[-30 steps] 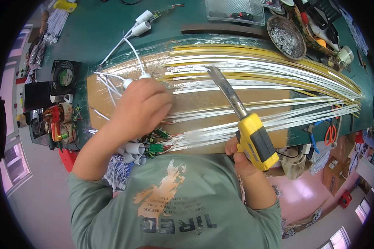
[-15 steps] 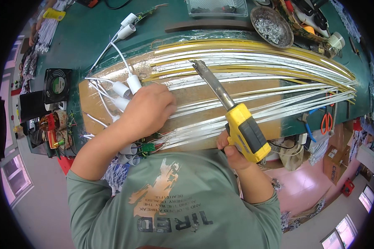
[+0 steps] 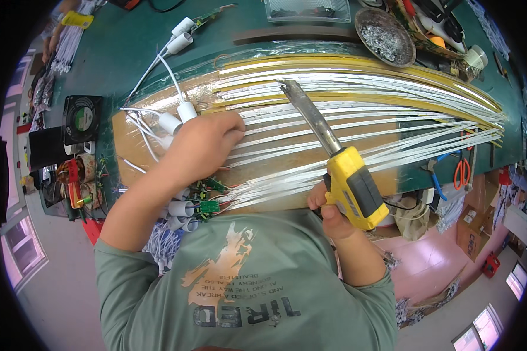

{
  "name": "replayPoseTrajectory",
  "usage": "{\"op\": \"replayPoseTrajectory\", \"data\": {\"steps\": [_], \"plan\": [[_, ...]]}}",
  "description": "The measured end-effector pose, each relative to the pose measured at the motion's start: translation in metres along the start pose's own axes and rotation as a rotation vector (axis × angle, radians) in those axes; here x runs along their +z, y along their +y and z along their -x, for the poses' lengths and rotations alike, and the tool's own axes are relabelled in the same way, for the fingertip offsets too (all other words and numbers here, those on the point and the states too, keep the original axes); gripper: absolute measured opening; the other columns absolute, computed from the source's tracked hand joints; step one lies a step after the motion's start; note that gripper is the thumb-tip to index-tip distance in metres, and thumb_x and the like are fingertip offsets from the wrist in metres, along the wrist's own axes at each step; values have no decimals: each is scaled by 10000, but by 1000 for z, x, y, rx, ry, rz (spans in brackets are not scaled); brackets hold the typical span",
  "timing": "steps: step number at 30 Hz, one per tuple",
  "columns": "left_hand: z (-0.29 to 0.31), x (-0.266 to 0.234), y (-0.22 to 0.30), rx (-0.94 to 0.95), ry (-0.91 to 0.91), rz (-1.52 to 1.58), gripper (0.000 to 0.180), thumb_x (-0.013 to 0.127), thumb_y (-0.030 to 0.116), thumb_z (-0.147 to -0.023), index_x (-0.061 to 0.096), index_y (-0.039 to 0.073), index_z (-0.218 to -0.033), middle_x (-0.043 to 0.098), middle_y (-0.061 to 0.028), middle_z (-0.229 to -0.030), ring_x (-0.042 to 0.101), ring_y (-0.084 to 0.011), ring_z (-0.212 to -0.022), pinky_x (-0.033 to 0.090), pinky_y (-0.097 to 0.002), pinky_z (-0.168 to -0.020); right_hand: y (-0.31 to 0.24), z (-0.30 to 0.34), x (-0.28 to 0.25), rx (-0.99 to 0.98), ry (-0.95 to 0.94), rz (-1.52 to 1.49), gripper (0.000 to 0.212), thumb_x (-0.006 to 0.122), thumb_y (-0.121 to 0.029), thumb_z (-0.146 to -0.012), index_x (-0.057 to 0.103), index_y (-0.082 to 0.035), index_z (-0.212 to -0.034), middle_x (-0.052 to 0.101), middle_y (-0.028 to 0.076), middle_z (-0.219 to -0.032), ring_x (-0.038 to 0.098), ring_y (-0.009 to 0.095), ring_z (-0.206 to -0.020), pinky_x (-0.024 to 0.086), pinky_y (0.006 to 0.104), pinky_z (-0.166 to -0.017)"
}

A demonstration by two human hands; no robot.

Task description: The person assembles electronic components onto LED strips at a factory workbench using a handheld heat or glue tool.

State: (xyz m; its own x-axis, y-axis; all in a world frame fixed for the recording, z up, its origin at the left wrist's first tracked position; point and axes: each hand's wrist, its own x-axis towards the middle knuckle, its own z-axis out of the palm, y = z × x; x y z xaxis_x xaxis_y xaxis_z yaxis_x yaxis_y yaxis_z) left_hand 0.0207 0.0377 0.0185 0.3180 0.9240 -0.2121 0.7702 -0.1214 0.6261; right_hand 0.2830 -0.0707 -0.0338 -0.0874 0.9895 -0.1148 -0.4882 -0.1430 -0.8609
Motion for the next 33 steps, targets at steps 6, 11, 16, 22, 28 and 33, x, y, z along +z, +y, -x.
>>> {"op": "replayPoseTrajectory", "data": {"steps": [6, 11, 16, 22, 28, 33], "plan": [[-4, -6, 3, 224, 3, -337, 113, 655, 169, -860, 674, 77, -923, 653, -137, -807, 633, -341, -798, 505, -433, -738, 1, 1, -1, 9, 20, -9, 813, 825, -409, -777, 433, -30, -1380, 516, 17, -735, 527, 155, -648, 466, 320, -571], [-6, -41, -22, 385, 226, -428, 183, 715, 226, -816, 687, 90, -934, 659, -85, -946, 591, -306, -985, 452, -425, -892, 1, 0, -1, -19, -8, 2, 793, 816, -397, -792, 433, -31, -1381, 512, 20, -736, 525, 156, -653, 461, 318, -566], [5, -54, -43, 438, 42, -432, 187, 719, 241, -799, 678, 87, -896, 648, -77, -910, 577, -301, -992, 431, -435, -908, 2, 0, 0, -23, -22, 10, 772, 802, -386, -810, 426, -33, -1384, 504, 22, -734, 512, 158, -647, 454, 317, -566], [24, -41, -35, 450, -43, -453, 192, 734, 278, -765, 682, 121, -863, 626, -52, -860, 562, -257, -959, 401, -416, -922, 1, -1, -2, -13, -18, 20, 772, 792, -391, -819, 411, -35, -1389, 496, 22, -732, 495, 151, -644, 447, 310, -568], [1, -55, -41, 377, 87, -268, 223, 697, 275, -824, 697, 93, -953, 659, -94, -965, 608, -298, -999, 469, -435, -907, 1, -1, -2, -25, -3, 31, 766, 790, -384, -823, 404, -22, -1377, 495, 25, -729, 505, 157, -631, 457, 314, -578], [-63, -101, -89, -11, 595, -284, 311, 677, 257, -840, 690, 87, -1100, 666, -129, -1130, 617, -301, -1085, 483, -424, -939, 4, -1, -3, -41, -4, 27, 775, 793, -373, -819, 397, -10, -1379, 513, 33, -738, 530, 167, -648, 468, 321, -587]]}}
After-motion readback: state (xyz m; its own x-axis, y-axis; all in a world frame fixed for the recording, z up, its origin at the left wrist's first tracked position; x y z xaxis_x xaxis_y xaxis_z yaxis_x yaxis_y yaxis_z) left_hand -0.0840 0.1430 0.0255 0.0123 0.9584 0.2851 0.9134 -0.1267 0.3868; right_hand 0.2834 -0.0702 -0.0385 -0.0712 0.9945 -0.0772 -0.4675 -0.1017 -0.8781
